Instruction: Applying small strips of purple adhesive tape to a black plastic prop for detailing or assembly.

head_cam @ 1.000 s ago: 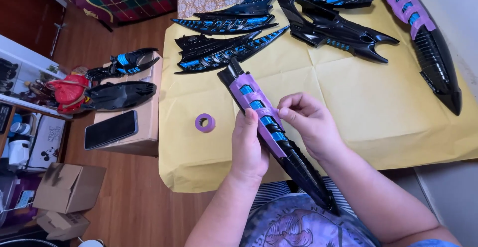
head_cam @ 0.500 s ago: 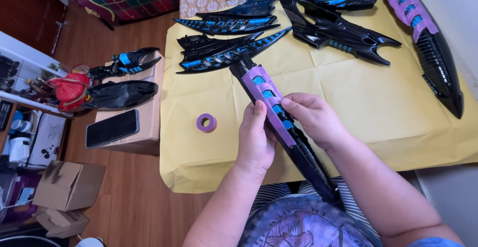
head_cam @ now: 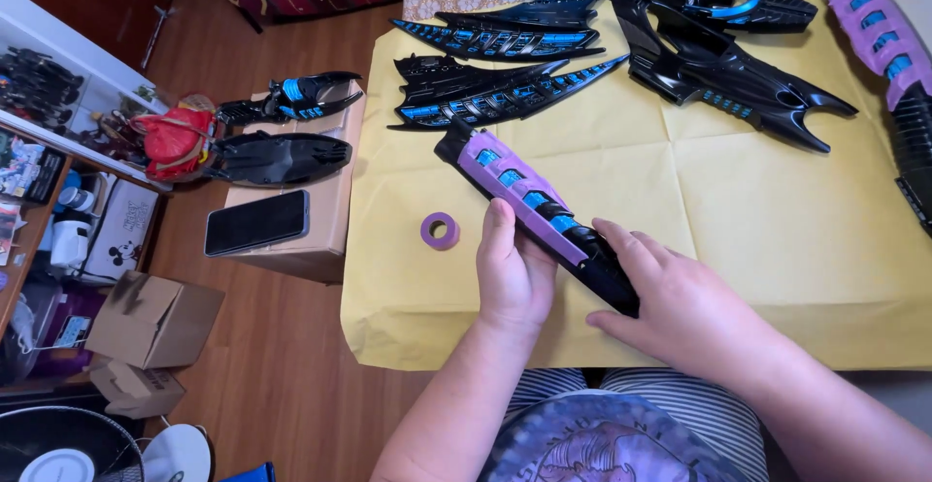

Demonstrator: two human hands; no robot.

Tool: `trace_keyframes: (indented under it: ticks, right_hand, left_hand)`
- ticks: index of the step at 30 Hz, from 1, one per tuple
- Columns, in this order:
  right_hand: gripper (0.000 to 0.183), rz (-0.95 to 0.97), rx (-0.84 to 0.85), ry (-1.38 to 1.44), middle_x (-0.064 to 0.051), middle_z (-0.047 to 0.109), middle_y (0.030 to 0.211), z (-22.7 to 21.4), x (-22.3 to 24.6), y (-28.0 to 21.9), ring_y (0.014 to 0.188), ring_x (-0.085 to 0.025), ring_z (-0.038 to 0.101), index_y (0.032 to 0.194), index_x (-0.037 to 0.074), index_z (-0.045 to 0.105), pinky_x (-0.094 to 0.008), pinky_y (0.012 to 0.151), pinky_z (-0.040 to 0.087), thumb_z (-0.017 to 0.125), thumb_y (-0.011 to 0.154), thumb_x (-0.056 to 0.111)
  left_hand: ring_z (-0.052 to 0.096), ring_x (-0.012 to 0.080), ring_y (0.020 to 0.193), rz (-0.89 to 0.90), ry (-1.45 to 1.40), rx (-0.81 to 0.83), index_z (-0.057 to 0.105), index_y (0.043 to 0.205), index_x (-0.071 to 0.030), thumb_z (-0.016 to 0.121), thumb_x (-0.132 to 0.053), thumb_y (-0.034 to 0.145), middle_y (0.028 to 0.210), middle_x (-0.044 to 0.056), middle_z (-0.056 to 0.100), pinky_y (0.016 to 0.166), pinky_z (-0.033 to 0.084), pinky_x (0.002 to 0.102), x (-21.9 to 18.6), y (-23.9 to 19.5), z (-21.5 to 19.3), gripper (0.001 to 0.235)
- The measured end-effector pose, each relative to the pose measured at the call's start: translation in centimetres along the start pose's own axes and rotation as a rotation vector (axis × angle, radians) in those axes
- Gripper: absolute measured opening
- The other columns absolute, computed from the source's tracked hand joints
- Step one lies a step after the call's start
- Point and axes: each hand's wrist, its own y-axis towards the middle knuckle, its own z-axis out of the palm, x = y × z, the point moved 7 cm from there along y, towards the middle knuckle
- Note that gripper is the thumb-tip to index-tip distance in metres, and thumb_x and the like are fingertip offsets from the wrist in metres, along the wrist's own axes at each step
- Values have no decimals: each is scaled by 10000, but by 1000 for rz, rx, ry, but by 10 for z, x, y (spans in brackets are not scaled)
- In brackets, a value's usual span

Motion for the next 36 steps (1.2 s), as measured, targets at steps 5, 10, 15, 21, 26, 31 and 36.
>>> trace_keyframes:
  ticks: [5, 10, 15, 21, 26, 31, 36]
  right_hand:
    - [852, -26, -136, -75, -144, 666, 1214, 22, -27, 21, 968, -424, 729, 1515, 173, 393, -531, 838, 619, 745, 755, 330]
    - [873, 221, 219, 126, -62, 697, 1328, -15, -31, 42, 1137, -246, 711, 1534, 273, 395, -328, 986, 514, 725, 727, 224]
    - [906, 180, 421, 11, -38, 697, 1291, -5, -42, 69, 1103, -240, 686, 1552, 258, 395, -316, 980, 515, 701, 699, 224]
    - [824, -71, 305, -130, -74, 590, 1352, 1, -49, 87, 1243, -291, 600, 1540, 166, 393, -400, 1099, 429, 625, 755, 264]
    - [712, -346, -109, -241, -160, 578, 1350, -6, -23, 64, 1275, -366, 541, 1440, 49, 515, -494, 1123, 396, 670, 811, 344]
    - [441, -591, -468, 257, -160, 675, 1245, 3, 28, 5, 1132, -308, 674, 1306, 20, 630, -420, 1028, 547, 749, 914, 183]
    - [312, -560, -539, 608, -164, 656, 1213, 30, 21, -3, 1090, -288, 702, 1297, 46, 643, -366, 948, 601, 662, 992, 108]
  left_hand:
    - [598, 186, 1158, 51, 260, 69, 459, 1364, -100, 602, -343, 1024, 1294, 70, 595, 1044, 517, 391, -11, -10, 10, 442]
    - [646, 170, 1069, 460, 968, 147, 528, 1372, -11, 647, -86, 964, 1243, 122, 639, 976, 557, 315, -85, -38, -8, 432]
    - [564, 340, 1057, 933, 2013, 22, 664, 1111, -64, 747, -149, 836, 1174, 78, 612, 862, 484, 503, -128, -36, -13, 300]
    - [624, 338, 946, 923, 1966, 111, 688, 970, -64, 782, -152, 844, 1111, 110, 595, 766, 507, 500, -126, -22, -34, 180]
    - [641, 364, 1064, 754, 1600, 441, 541, 973, -9, 570, -286, 1018, 1143, 215, 637, 881, 532, 442, -110, -62, 18, 282]
    - [529, 302, 831, 713, 1543, 569, 489, 890, -54, 397, -527, 1042, 1001, 153, 522, 741, 458, 408, -84, -76, 35, 505]
    - [523, 294, 775, 869, 1618, 672, 493, 965, -32, 436, -440, 1059, 1043, 185, 498, 687, 483, 430, -73, -85, 52, 422]
